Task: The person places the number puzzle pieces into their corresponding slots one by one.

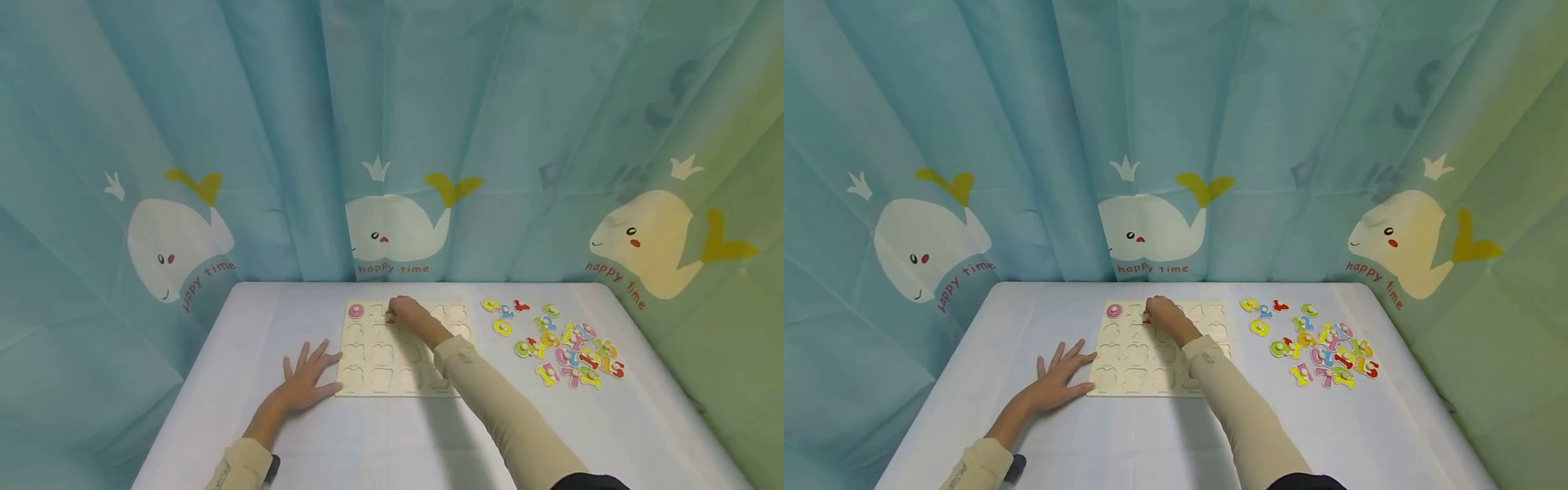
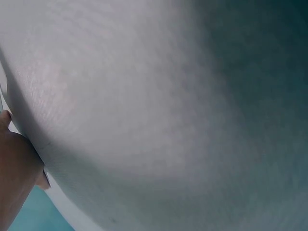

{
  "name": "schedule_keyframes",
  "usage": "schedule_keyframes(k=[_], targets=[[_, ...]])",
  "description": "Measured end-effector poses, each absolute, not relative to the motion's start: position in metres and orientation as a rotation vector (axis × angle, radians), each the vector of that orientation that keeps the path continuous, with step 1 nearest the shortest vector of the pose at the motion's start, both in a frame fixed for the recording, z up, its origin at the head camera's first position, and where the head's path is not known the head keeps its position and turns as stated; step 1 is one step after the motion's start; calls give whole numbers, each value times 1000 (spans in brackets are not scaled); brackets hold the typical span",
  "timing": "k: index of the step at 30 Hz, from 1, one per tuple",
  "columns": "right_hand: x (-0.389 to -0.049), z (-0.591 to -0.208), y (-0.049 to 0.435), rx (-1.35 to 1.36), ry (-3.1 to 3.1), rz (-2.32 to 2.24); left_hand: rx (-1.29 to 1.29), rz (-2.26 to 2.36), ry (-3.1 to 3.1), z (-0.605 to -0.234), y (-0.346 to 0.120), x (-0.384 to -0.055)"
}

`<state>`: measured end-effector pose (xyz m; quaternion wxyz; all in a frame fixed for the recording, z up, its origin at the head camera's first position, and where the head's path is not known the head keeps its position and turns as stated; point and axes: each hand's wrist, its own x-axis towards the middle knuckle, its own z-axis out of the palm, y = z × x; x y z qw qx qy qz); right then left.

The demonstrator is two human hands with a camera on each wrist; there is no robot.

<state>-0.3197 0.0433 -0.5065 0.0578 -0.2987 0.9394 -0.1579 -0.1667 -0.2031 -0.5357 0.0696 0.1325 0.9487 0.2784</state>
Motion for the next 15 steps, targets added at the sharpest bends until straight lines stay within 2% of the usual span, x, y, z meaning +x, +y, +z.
schedule_keyframes(k=[15], targets=[[-328,-509,24,-1011,2924,-346,408,873,2827,-534,-204,-167]])
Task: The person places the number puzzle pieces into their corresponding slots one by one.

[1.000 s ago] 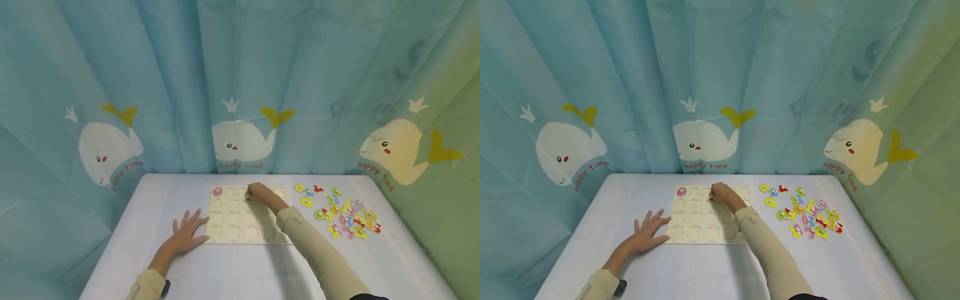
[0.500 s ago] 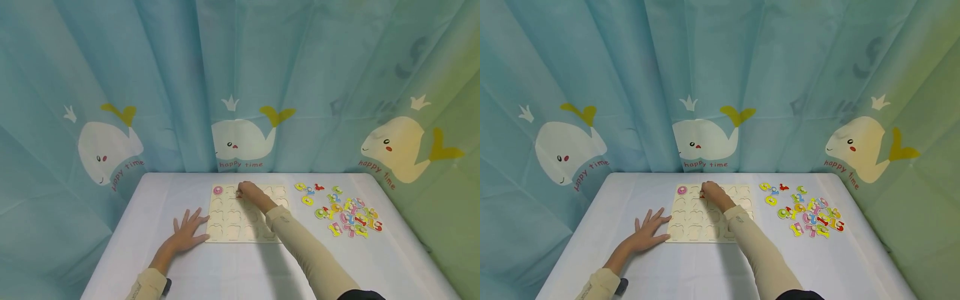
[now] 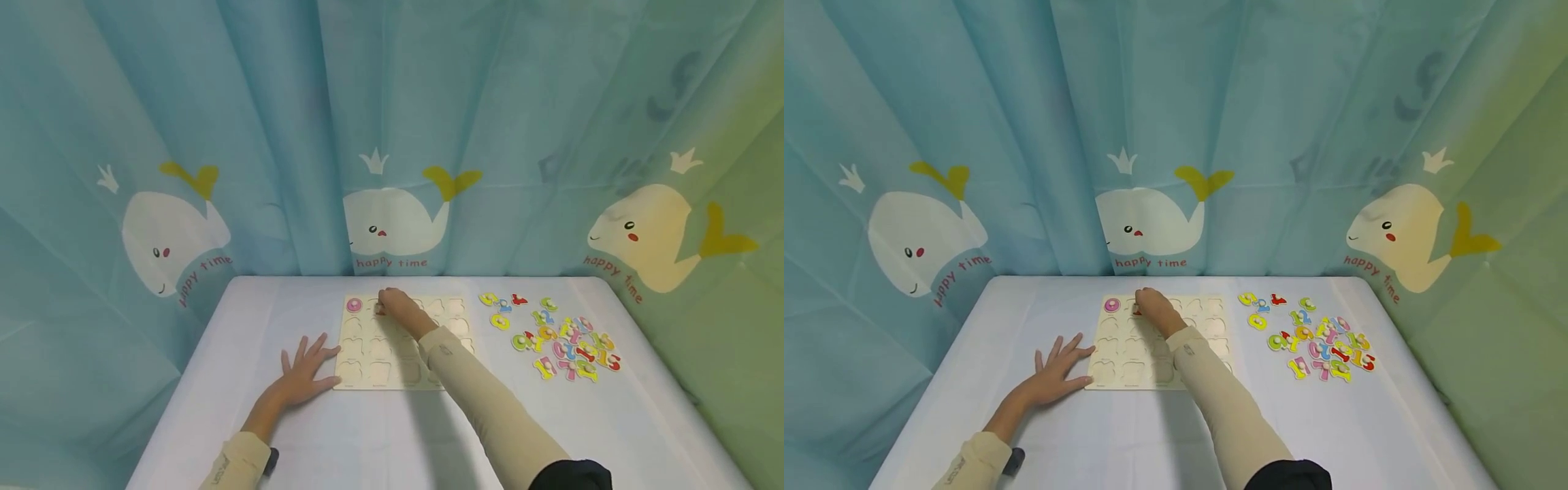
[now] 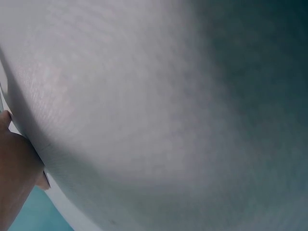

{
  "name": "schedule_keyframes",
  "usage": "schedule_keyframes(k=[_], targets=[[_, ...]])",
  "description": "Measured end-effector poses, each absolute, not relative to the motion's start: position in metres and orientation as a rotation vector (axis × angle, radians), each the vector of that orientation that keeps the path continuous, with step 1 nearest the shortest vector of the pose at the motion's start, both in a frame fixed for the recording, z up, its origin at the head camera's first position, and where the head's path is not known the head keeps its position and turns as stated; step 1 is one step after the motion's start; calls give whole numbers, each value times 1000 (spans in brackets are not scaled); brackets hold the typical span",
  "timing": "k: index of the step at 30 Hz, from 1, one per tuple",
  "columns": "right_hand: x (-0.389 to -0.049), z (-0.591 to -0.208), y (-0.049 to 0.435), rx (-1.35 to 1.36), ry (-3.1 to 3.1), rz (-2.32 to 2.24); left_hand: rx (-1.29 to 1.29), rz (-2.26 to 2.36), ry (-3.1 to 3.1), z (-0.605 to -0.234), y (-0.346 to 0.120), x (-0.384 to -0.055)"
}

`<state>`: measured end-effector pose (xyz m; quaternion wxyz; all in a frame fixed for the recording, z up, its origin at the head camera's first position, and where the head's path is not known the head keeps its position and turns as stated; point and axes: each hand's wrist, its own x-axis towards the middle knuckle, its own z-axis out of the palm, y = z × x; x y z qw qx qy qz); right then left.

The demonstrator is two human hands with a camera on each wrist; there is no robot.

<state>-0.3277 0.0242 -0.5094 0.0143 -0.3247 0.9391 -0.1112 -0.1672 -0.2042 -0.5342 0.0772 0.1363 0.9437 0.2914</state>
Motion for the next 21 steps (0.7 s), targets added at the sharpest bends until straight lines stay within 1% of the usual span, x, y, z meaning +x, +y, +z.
schedule_keyframes(k=[13,21], targets=[[-337,-518,6,-958,2960,-316,414,883,2809,-543,-208,-171],[-333,-509,1,-855,2924,-300,410,874,2819,-542,-207,-172]])
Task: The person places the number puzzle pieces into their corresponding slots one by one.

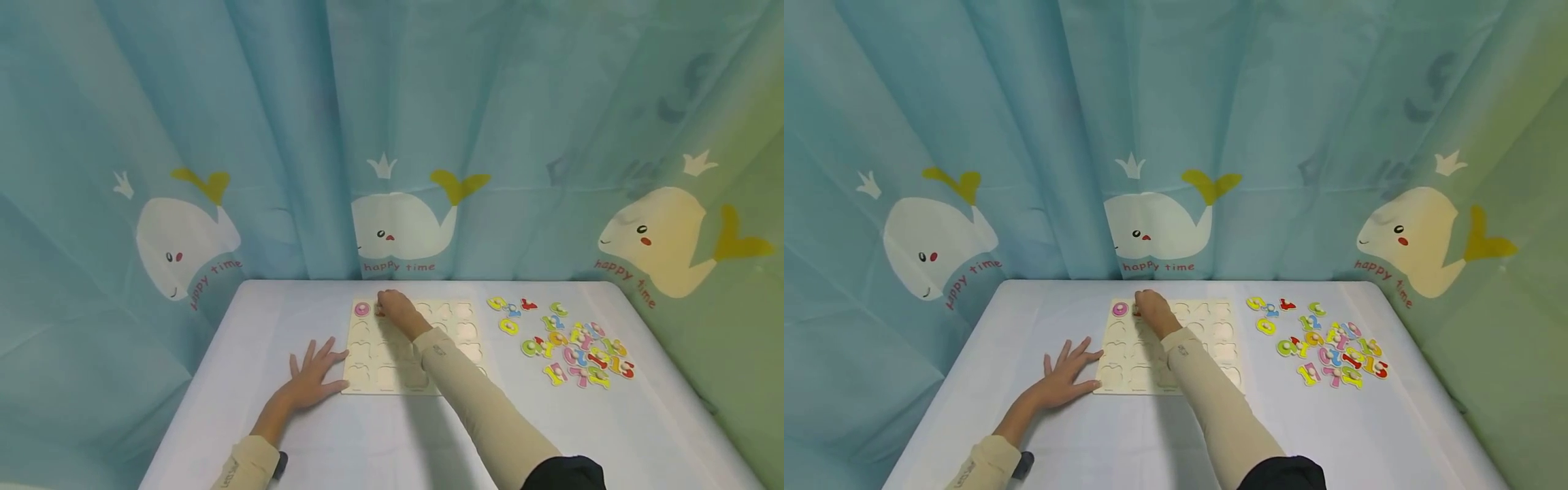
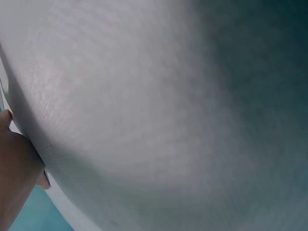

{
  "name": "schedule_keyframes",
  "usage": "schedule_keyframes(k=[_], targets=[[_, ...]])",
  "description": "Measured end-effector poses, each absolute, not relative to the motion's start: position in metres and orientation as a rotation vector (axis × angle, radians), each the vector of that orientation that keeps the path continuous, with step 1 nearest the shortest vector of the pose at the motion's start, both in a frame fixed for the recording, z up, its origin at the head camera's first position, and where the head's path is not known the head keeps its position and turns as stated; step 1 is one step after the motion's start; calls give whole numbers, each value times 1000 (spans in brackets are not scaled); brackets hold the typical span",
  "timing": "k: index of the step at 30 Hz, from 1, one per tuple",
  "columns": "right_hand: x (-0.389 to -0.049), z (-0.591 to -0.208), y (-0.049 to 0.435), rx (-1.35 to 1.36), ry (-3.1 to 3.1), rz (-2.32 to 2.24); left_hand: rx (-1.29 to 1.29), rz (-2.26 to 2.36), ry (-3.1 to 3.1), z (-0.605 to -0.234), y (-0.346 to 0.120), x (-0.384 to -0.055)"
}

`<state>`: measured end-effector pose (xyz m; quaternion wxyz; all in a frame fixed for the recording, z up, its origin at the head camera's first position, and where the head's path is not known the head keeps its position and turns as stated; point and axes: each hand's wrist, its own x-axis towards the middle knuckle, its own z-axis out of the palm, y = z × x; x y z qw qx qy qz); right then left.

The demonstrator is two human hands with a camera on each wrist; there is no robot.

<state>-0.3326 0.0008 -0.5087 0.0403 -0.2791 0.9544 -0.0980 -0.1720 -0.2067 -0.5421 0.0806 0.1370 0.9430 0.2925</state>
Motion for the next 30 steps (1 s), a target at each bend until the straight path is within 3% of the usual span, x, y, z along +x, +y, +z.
schedule_keyframes(k=[9,15,30], targets=[[-332,-520,14,-782,2939,-566,411,869,2823,-544,-203,-170],[-331,-507,33,-728,3113,-226,389,852,2847,-539,-204,-168],[-339,-507,147,-563,3161,-63,407,860,2864,-539,-204,-170]])
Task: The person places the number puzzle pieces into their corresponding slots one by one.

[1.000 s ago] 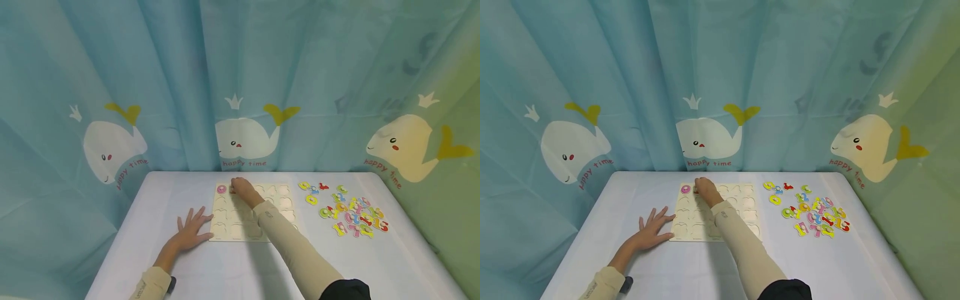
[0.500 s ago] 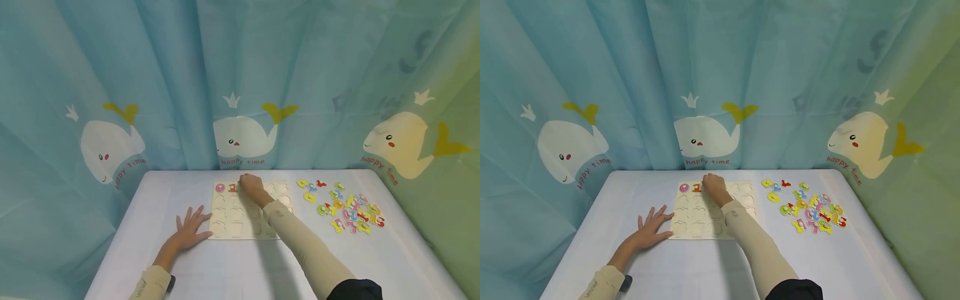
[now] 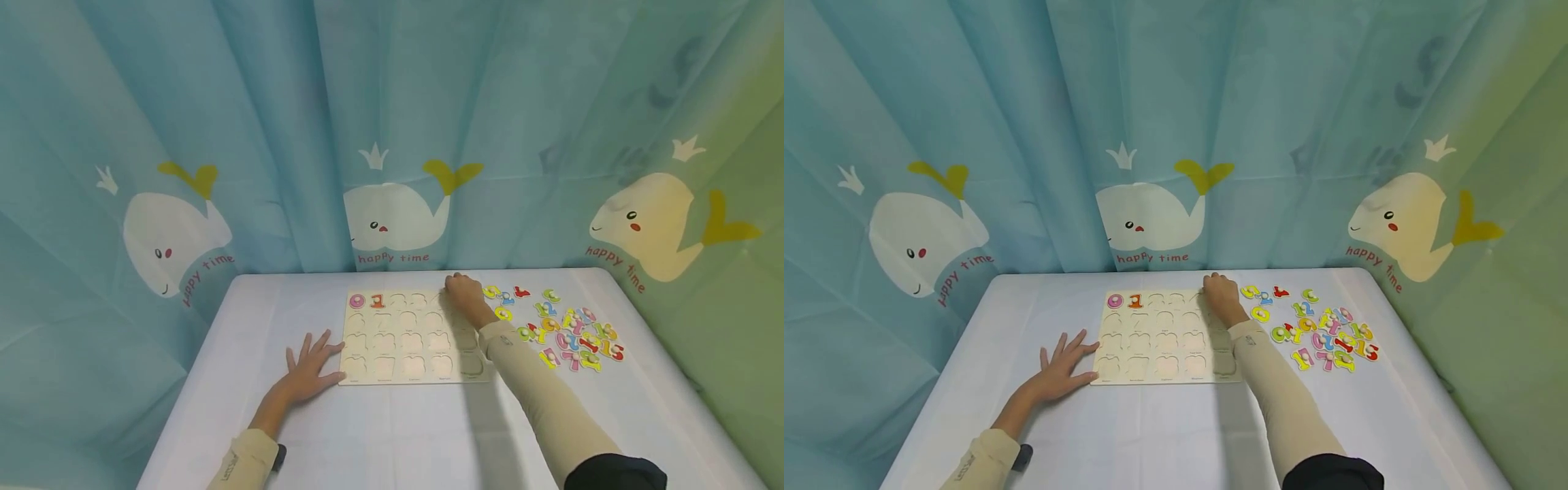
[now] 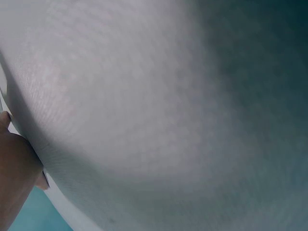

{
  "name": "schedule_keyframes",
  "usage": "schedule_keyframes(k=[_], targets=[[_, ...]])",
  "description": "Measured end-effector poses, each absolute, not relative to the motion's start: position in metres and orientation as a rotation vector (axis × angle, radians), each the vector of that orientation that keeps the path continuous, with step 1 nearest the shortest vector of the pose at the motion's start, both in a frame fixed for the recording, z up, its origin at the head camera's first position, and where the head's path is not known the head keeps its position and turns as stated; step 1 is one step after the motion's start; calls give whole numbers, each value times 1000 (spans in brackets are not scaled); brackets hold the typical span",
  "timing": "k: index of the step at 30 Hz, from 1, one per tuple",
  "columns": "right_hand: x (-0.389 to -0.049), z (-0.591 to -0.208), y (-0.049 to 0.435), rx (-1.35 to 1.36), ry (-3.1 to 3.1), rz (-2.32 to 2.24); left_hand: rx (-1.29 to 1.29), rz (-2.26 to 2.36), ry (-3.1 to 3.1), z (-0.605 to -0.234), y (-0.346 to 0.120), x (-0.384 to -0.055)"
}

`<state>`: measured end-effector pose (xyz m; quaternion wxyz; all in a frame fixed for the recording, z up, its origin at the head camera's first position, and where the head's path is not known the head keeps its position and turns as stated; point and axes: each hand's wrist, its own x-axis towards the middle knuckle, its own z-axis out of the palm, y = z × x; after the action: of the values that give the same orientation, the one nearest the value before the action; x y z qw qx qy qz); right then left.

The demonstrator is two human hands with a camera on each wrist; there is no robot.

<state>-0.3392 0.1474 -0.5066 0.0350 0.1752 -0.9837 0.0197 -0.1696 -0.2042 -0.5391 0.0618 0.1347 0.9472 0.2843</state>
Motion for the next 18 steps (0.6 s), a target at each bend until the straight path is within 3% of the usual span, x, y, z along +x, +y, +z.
schedule_keyframes(k=[6,12,18], targets=[[-338,-502,192,558,-2984,-13,396,851,2842,-540,-202,-172],[-337,-498,229,314,-3116,-127,400,853,2839,-540,-201,-172],[-327,-504,246,115,-3261,169,392,855,2840,-540,-204,-171]])
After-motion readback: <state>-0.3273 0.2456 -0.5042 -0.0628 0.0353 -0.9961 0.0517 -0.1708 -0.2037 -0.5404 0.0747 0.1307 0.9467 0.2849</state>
